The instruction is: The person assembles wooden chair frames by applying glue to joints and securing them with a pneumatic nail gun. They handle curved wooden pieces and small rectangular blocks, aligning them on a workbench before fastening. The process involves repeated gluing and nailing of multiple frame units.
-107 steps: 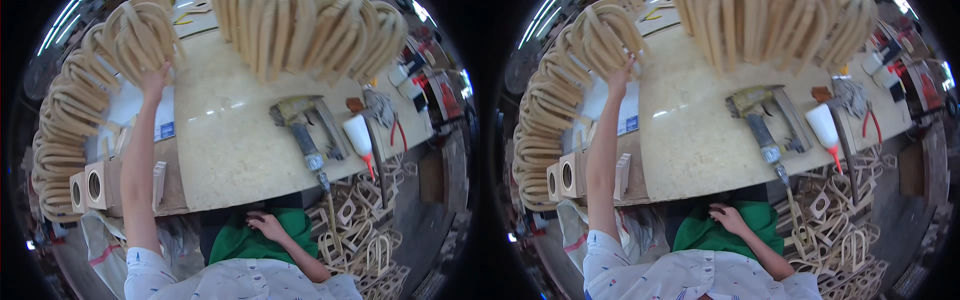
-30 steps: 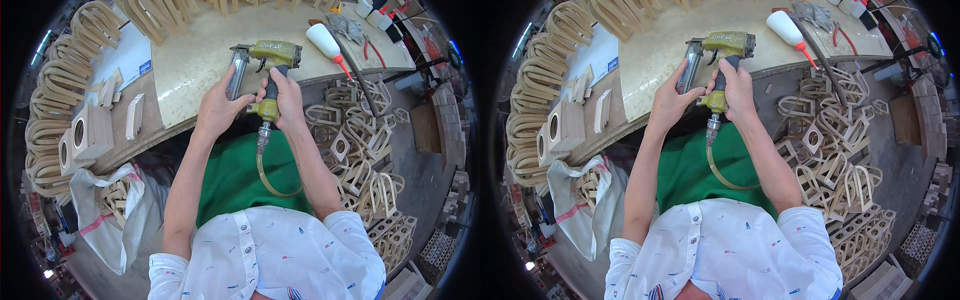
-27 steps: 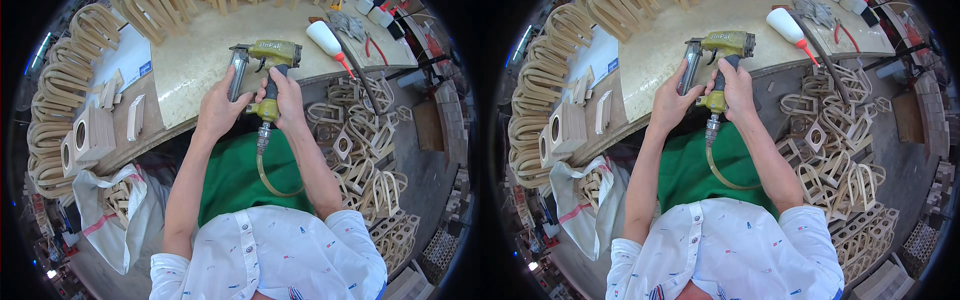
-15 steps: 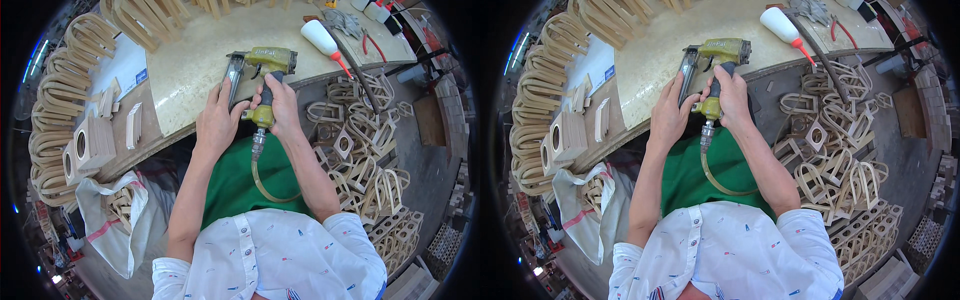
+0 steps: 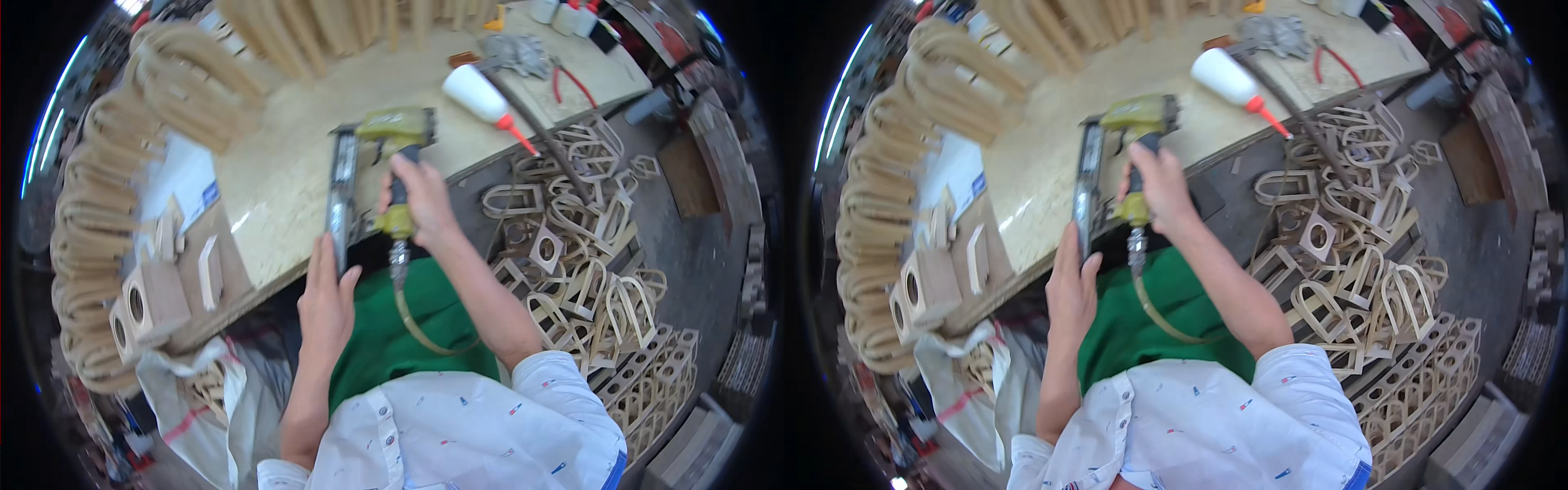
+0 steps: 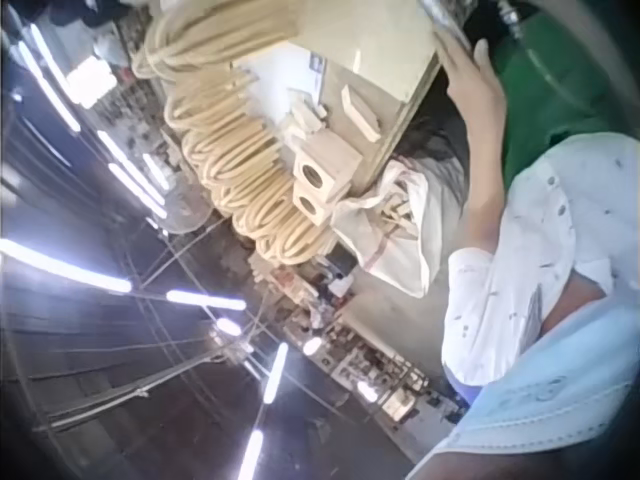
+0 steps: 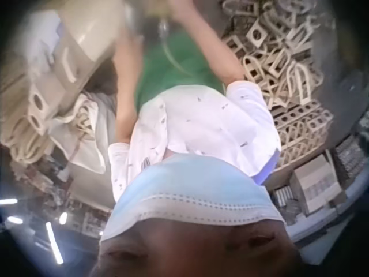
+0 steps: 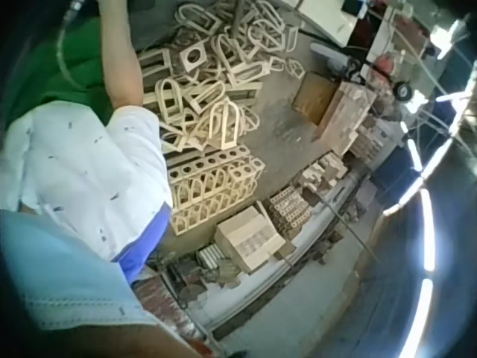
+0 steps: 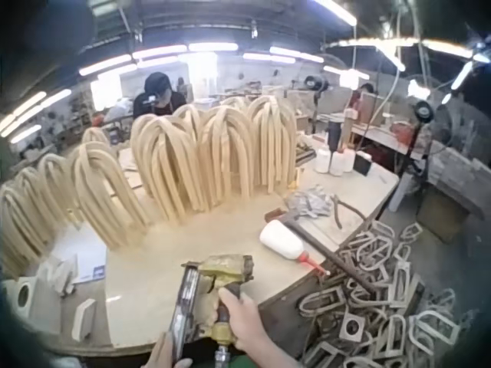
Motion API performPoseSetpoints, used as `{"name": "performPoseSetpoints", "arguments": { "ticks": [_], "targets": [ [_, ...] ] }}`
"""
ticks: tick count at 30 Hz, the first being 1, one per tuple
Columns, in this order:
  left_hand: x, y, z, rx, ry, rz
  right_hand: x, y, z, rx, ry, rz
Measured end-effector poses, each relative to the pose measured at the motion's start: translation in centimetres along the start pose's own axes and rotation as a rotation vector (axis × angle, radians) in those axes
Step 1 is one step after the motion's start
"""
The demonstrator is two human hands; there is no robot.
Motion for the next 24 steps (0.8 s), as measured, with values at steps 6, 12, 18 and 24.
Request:
{"name": "performPoseSetpoints", "arguments": {
  "ticks": [6, 12, 18, 24],
  "targets": [
    [-9.5, 3.7, 4.1, 0.072, 0.067, -0.259, -2.8, 0.0, 0.5, -0.037, 0.005, -0.007],
    [-28.9, 12.4, -1.1, 0.098, -0.062, -0.657, -3.5, -0.7, 0.2, -0.047, -0.06, -0.015],
    [-38.5, 13.1, -11.3, 0.231, -0.39, -0.455, -3.3, -1.0, 0.3, -0.023, -0.073, -0.146],
    [-39.5, 13.9, -13.2, 0.141, -0.375, -0.598, -3.8, -0.9, 1.0, -0.049, -0.086, -0.186]
  ]
}}
Point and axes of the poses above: each hand's wrist, its own x-axis away from the middle knuckle, its own z-axis out of the back of the hand, y = z × x, the point moved 1 cm from there along -x, towards the middle knuckle, and after that the axes turned 5 degrees about -x, right-handed, at the moved point
